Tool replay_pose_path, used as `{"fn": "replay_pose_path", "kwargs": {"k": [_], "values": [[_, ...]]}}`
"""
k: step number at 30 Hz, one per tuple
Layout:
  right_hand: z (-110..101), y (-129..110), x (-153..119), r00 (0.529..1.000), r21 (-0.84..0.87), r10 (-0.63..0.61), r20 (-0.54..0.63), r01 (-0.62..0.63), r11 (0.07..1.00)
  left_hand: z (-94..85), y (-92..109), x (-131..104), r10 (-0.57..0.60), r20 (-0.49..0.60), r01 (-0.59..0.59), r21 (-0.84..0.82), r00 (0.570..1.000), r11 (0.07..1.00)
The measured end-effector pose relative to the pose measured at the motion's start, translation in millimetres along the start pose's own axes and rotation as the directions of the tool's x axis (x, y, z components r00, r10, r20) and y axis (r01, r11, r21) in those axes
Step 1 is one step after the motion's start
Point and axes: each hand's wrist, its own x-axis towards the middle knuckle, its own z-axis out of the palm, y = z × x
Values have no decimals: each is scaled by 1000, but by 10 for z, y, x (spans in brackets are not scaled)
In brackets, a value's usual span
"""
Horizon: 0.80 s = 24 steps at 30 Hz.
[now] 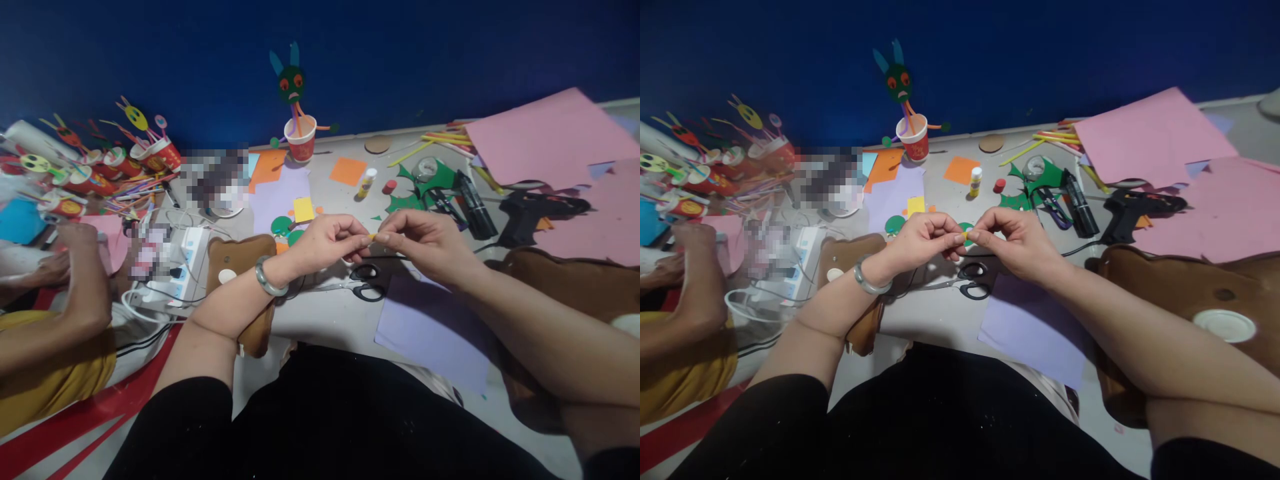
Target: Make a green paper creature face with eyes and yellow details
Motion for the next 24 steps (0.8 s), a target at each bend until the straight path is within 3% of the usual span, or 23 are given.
{"fn": "replay_pose_path", "kwargs": {"k": [8, 11, 14, 16, 18, 20, 24], "values": [[-36, -7, 11, 1000, -94, -5, 12, 6, 996, -25, 20, 10, -16, -59, 12, -68, 998, 998], [-51, 16, 4, 980, -250, -35, 195, 84, 965, -58, 55, 14, -10, -127, -7, -128, 992, 992], [3, 46, -52, 872, -504, -57, 487, 334, 797, -102, 106, 33, -32, -174, -8, -229, 984, 973], [66, 59, -109, 816, -662, 2, 578, 467, 586, -123, 147, 48, -64, -187, 7, -288, 980, 958], [126, 67, -160, 796, -737, 62, 603, 525, 426, -132, 192, 58, -88, -195, 17, -342, 977, 940], [164, 74, -190, 785, -754, 82, 614, 552, 357, -136, 237, 59, -102, -199, 18, -385, 975, 923], [178, 82, -194, 777, -754, 99, 621, 559, 345, -166, 290, 52, -117, -238, 8, -415, 964, 910]]}}
